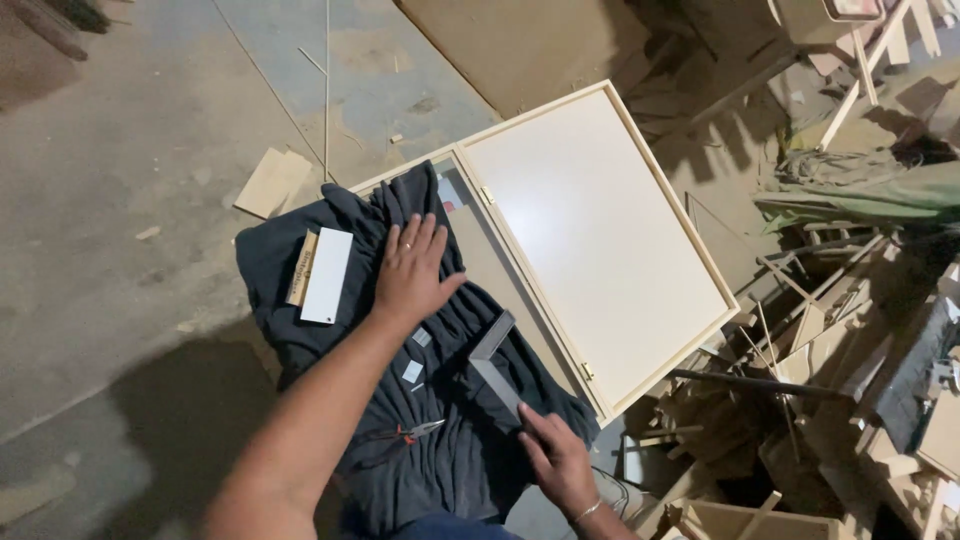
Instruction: Sanding the edges of a wooden frame and then measuring it for assembly using a square and pencil.
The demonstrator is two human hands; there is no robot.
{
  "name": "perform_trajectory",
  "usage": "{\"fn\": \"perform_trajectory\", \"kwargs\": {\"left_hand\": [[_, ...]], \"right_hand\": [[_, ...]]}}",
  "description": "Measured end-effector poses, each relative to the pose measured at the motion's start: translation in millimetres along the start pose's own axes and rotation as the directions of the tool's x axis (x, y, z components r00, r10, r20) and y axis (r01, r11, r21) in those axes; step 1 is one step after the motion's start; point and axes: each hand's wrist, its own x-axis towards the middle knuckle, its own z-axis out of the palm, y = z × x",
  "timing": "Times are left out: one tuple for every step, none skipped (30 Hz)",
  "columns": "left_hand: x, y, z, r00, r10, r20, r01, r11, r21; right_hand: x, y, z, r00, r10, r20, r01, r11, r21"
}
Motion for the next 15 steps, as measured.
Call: {"fn": "perform_trajectory", "kwargs": {"left_hand": [[-13,9,2,1.000,-0.006,-0.006,0.006,1.000,0.001],[-23,19,4,0.999,0.004,0.034,-0.006,0.998,0.064],[-33,27,7,0.997,0.010,0.076,-0.020,0.992,0.126],[-37,41,3,0.998,-0.003,0.064,-0.005,0.992,0.127],[-40,55,0,0.976,-0.048,0.212,0.031,0.996,0.080],[-44,69,-3,0.930,-0.083,0.357,0.075,0.997,0.035],[-45,73,-2,0.933,-0.096,0.347,0.089,0.995,0.036],[-47,78,0,0.943,-0.093,0.320,0.083,0.996,0.045],[-49,83,3,0.952,-0.090,0.293,0.077,0.995,0.056],[-45,82,7,0.953,-0.099,0.285,0.087,0.995,0.053],[-42,81,11,0.950,-0.134,0.281,0.126,0.991,0.048],[-38,80,16,0.946,-0.168,0.279,0.162,0.986,0.043],[-39,78,20,0.946,-0.175,0.274,0.171,0.985,0.039],[-40,75,23,0.952,-0.180,0.247,0.168,0.983,0.072],[-40,73,27,0.958,-0.185,0.221,0.165,0.981,0.104]], "right_hand": [[11,-9,-1,1.000,-0.007,0.004,0.007,1.000,-0.004],[26,-18,-3,0.997,-0.063,-0.039,0.063,0.998,0.004],[40,-27,-5,0.990,-0.119,-0.081,0.120,0.993,0.011],[56,-39,-8,0.988,-0.134,-0.072,0.134,0.991,0.005],[72,-52,-11,0.987,-0.143,-0.067,0.142,0.990,-0.020],[86,-65,-13,0.987,-0.151,-0.061,0.149,0.988,-0.045],[105,-66,-11,0.985,-0.164,-0.051,0.162,0.986,-0.050],[122,-67,-8,0.979,-0.184,-0.083,0.177,0.981,-0.078],[140,-68,-4,0.972,-0.204,-0.114,0.193,0.976,-0.105],[154,-73,-2,0.971,-0.213,-0.107,0.202,0.973,-0.111],[168,-78,0,0.971,-0.219,-0.100,0.205,0.970,-0.133],[182,-83,1,0.971,-0.221,-0.093,0.206,0.966,-0.154],[191,-84,3,0.970,-0.227,-0.086,0.212,0.964,-0.159],[200,-84,5,0.973,-0.215,-0.080,0.200,0.967,-0.160],[209,-84,8,0.976,-0.203,-0.074,0.189,0.969,-0.162]]}}
